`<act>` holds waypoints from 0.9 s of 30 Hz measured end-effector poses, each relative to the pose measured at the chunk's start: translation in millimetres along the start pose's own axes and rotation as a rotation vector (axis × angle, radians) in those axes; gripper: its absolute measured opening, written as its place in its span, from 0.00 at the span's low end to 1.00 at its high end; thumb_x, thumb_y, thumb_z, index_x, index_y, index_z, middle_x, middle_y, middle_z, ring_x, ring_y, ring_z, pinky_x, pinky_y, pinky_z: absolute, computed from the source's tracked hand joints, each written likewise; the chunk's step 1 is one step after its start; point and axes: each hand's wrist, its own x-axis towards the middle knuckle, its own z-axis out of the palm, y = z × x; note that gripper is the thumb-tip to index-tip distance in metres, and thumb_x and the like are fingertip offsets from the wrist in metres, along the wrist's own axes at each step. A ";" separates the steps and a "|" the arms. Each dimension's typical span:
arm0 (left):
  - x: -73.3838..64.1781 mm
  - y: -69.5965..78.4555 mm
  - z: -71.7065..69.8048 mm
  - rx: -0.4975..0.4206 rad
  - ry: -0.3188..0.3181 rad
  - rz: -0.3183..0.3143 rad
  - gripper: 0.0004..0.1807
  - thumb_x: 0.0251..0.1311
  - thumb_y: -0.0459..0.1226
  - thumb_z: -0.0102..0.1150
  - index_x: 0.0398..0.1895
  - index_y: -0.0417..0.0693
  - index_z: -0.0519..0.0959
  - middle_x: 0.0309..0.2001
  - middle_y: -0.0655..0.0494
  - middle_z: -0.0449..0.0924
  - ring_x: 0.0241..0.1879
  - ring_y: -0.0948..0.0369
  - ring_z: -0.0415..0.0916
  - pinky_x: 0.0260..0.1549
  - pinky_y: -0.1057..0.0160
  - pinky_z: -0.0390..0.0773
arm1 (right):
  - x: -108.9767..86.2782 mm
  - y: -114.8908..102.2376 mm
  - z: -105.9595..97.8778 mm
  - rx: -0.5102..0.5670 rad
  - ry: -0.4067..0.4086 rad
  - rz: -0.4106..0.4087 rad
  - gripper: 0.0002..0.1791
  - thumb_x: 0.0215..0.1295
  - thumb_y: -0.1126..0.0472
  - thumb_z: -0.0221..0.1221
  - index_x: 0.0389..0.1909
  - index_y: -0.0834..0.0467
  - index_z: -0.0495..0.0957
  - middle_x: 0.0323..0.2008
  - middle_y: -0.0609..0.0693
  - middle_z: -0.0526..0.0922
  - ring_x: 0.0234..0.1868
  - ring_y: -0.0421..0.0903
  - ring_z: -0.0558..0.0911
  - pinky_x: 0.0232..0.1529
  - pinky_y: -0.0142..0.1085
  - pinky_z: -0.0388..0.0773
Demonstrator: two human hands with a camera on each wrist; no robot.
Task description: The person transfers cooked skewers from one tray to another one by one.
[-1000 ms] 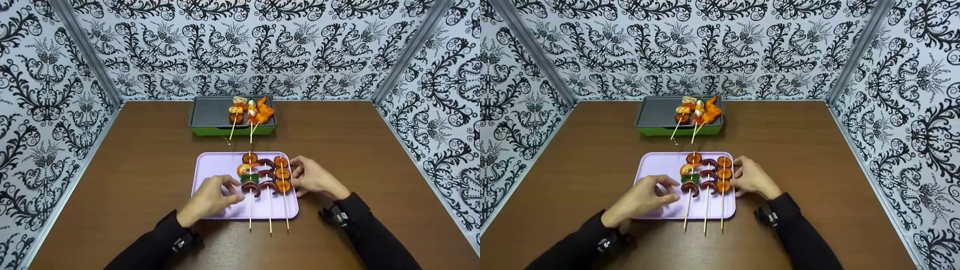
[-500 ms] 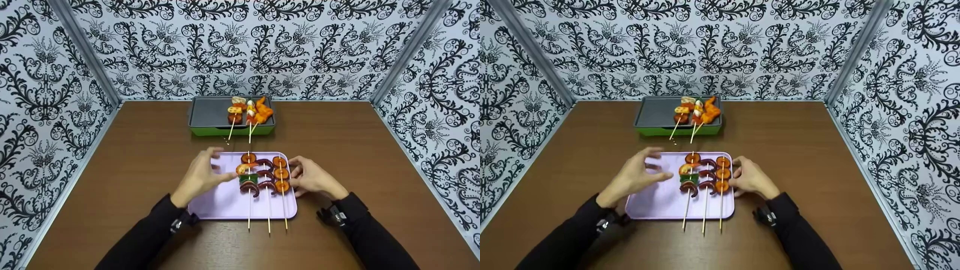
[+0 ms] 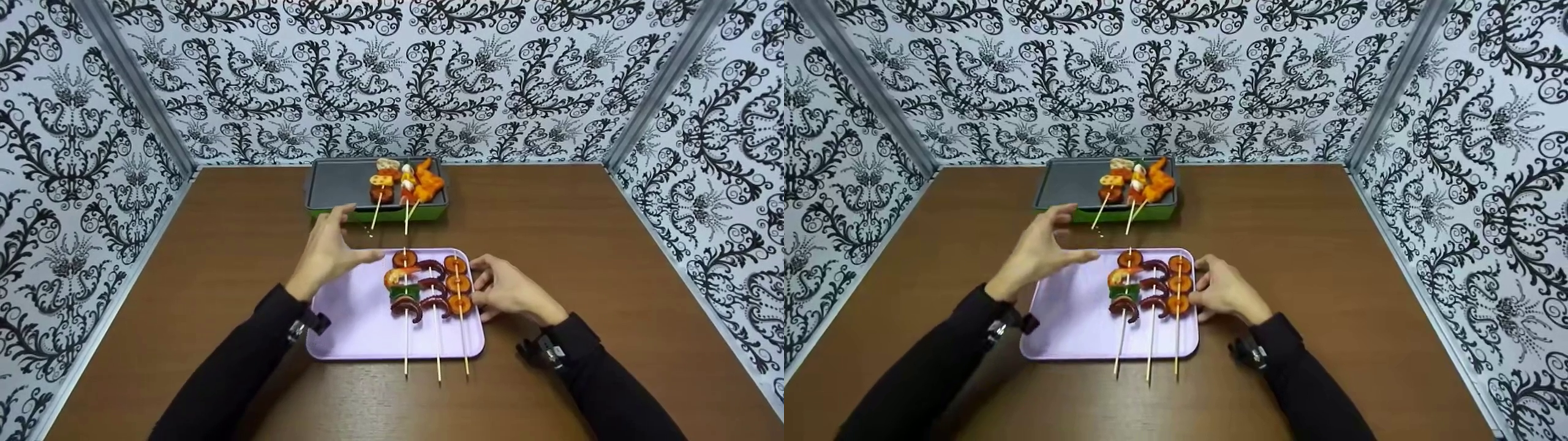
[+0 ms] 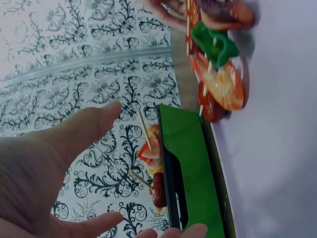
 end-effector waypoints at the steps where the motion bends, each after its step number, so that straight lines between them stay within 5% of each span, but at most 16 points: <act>1: 3.0 1.1 -0.5 0.001 0.001 -0.002 0.65 0.57 0.48 0.94 0.93 0.50 0.62 0.83 0.36 0.70 0.77 0.38 0.77 0.74 0.39 0.85 | 0.0 0.2 0.1 0.000 0.000 -0.001 0.42 0.68 0.73 0.70 0.82 0.72 0.66 0.47 0.60 0.83 0.36 0.48 0.89 0.34 0.46 0.98; 10: 30.0 9.2 -2.8 0.009 0.012 -0.001 0.65 0.58 0.50 0.93 0.93 0.48 0.61 0.78 0.34 0.76 0.67 0.42 0.81 0.68 0.42 0.89 | 1.6 0.9 -0.3 0.001 0.009 0.013 0.42 0.68 0.73 0.71 0.81 0.71 0.67 0.48 0.61 0.83 0.37 0.48 0.89 0.34 0.45 0.98; 21: 57.0 16.4 -1.1 0.067 -0.014 -0.002 0.58 0.66 0.54 0.87 0.91 0.45 0.65 0.73 0.35 0.81 0.71 0.41 0.81 0.73 0.40 0.86 | 0.4 0.8 1.2 0.016 -0.008 0.009 0.42 0.70 0.72 0.71 0.82 0.71 0.65 0.48 0.61 0.83 0.36 0.48 0.91 0.35 0.46 0.98; 27: 67.5 19.1 -2.0 0.050 -0.016 -0.013 0.48 0.73 0.52 0.82 0.88 0.45 0.71 0.60 0.41 0.88 0.48 0.51 0.90 0.49 0.55 0.92 | 0.9 0.4 0.4 0.006 -0.001 0.013 0.42 0.69 0.72 0.71 0.81 0.71 0.66 0.48 0.61 0.83 0.36 0.47 0.90 0.35 0.46 0.98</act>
